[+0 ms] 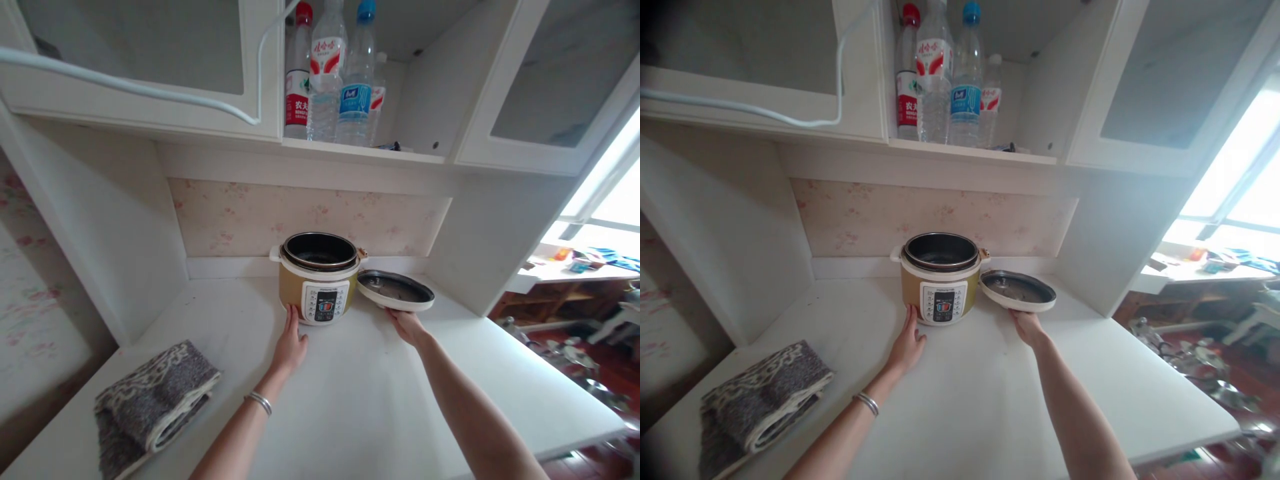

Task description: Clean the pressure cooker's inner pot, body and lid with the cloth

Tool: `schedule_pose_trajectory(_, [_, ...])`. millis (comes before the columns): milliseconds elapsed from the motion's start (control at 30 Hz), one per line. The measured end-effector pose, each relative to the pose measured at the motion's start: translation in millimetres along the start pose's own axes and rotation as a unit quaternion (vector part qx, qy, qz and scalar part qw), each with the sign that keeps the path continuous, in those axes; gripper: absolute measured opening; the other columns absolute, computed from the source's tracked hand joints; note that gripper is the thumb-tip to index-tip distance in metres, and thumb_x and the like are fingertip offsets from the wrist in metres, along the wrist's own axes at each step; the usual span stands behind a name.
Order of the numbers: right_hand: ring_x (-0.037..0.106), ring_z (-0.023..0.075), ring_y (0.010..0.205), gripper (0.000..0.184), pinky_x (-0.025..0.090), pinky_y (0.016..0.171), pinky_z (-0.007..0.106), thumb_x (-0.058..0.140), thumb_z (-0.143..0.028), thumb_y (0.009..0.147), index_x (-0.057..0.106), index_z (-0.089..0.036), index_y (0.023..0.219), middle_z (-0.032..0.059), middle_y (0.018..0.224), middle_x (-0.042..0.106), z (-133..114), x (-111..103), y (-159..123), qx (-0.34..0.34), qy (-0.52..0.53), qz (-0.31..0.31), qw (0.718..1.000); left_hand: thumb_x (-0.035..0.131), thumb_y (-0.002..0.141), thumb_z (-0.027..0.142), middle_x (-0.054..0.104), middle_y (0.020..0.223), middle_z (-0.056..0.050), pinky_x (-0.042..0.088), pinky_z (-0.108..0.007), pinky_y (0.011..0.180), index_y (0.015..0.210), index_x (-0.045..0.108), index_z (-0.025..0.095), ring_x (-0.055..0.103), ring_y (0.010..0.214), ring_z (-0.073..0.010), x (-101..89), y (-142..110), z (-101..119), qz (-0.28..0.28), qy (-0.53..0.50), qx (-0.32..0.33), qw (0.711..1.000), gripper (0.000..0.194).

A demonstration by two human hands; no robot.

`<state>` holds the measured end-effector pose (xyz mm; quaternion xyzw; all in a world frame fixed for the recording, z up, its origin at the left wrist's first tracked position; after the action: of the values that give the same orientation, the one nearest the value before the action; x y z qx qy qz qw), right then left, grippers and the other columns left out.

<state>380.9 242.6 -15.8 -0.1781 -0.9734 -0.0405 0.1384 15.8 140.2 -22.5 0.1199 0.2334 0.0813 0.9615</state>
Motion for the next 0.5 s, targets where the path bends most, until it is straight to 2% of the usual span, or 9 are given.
schedule_pose_trajectory(167, [0.065,0.0144,0.091,0.021,0.053,0.089,0.023,0.062,-0.006,0.065,0.057,-0.020,0.079,0.0032,0.090,0.066,15,16,-7,0.032,-0.010,0.014,0.999,0.050,0.081,0.017,-0.002,0.157,-0.002,0.035,-0.027,0.105,0.150,0.008,0.022,0.029,0.138,-0.0205,-0.7,1,-3,0.004,-0.021,0.000,1.000,0.081])
schedule_pose_trajectory(267, [0.065,0.0159,0.091,0.019,0.054,0.086,0.025,0.063,-0.013,0.066,0.061,-0.020,0.082,0.0043,0.092,0.067,26,28,-26,0.041,-0.022,-0.006,0.999,0.049,0.081,0.017,-0.002,0.157,0.000,0.035,-0.025,0.106,0.150,0.011,0.023,0.025,0.140,-0.0188,-1.5,2,-6,0.008,-0.040,0.001,0.999,0.079])
schedule_pose_trajectory(333, [0.066,0.0171,0.089,0.024,0.054,0.085,0.027,0.066,-0.018,0.066,0.064,-0.020,0.090,0.0044,0.090,0.068,32,34,-44,0.044,-0.034,-0.029,0.998,0.050,0.081,0.016,0.000,0.157,0.001,0.035,-0.025,0.105,0.150,0.014,0.024,0.023,0.140,-0.0186,-2.1,2,-6,0.014,-0.049,0.001,0.999,0.079])
schedule_pose_trajectory(433, [0.065,0.0186,0.080,0.034,0.053,0.081,0.032,0.064,-0.032,0.072,0.067,-0.018,0.103,0.0039,0.083,0.070,33,44,-74,-0.001,-0.163,-0.101,0.981,0.052,0.079,0.015,0.003,0.157,0.000,0.037,-0.025,0.104,0.149,0.018,0.023,0.021,0.141,-0.0184,-2.4,1,-4,0.022,-0.055,-0.001,0.998,0.078])
schedule_pose_trajectory(500, [0.065,0.0183,0.074,0.036,0.051,0.076,0.032,0.055,-0.039,0.078,0.067,-0.019,0.105,0.0039,0.083,0.070,30,51,-93,-0.059,-0.280,-0.149,0.947,0.052,0.078,0.013,0.008,0.157,-0.002,0.037,-0.026,0.104,0.148,0.023,0.021,0.019,0.141,-0.0181,-5.0,1,-1,0.028,-0.053,-0.006,0.998,0.076])
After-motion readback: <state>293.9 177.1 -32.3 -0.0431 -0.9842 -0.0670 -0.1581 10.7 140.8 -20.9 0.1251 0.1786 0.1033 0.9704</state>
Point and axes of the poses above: each hand's wrist, its own y-axis towards the middle knuckle, its own x-axis out of the palm, z = x × y, the point moved 6 cm from there along y, towards the middle knuckle
